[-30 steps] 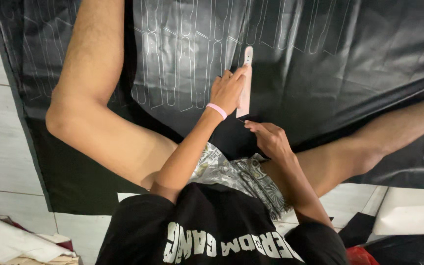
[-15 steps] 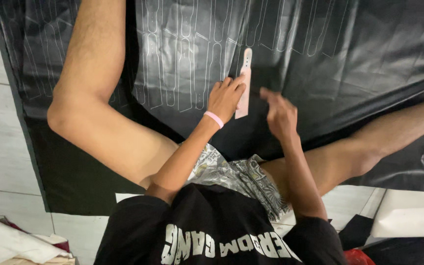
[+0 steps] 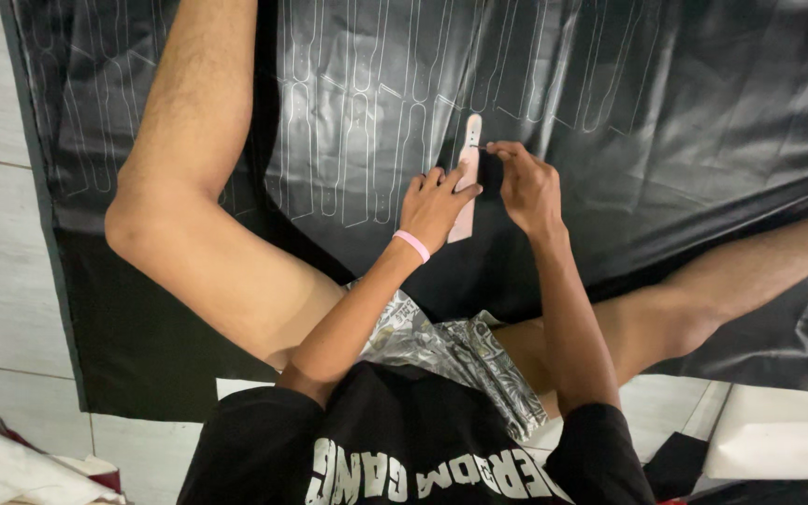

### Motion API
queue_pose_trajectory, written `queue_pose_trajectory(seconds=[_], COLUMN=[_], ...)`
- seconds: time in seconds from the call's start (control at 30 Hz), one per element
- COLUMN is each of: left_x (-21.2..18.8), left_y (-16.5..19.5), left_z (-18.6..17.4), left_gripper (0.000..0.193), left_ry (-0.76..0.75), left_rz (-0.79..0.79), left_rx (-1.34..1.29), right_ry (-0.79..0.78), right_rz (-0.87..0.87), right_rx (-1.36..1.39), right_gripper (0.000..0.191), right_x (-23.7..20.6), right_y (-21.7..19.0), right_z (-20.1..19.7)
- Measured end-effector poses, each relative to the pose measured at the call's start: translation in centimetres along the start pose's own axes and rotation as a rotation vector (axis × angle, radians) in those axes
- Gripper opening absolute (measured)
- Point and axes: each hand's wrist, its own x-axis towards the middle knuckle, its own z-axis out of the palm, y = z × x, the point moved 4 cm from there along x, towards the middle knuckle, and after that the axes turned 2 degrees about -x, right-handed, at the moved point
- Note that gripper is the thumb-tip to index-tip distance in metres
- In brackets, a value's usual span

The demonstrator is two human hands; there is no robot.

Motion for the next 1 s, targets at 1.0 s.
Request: queue_pose_trajectory(seconds=[1.0], left_x=[3.6], left_y=[2.7], left_z=[1.4], left_gripper=[0.015], left_ry=[0.101], left_rz=[0.349], left_rx=[-0.168], right_ry=[0.25], right_rz=[0.183], right_rx=[-0.144], right_gripper=[0.017], right_x=[-10.2], right_y=[9.5], right_z=[-6.1])
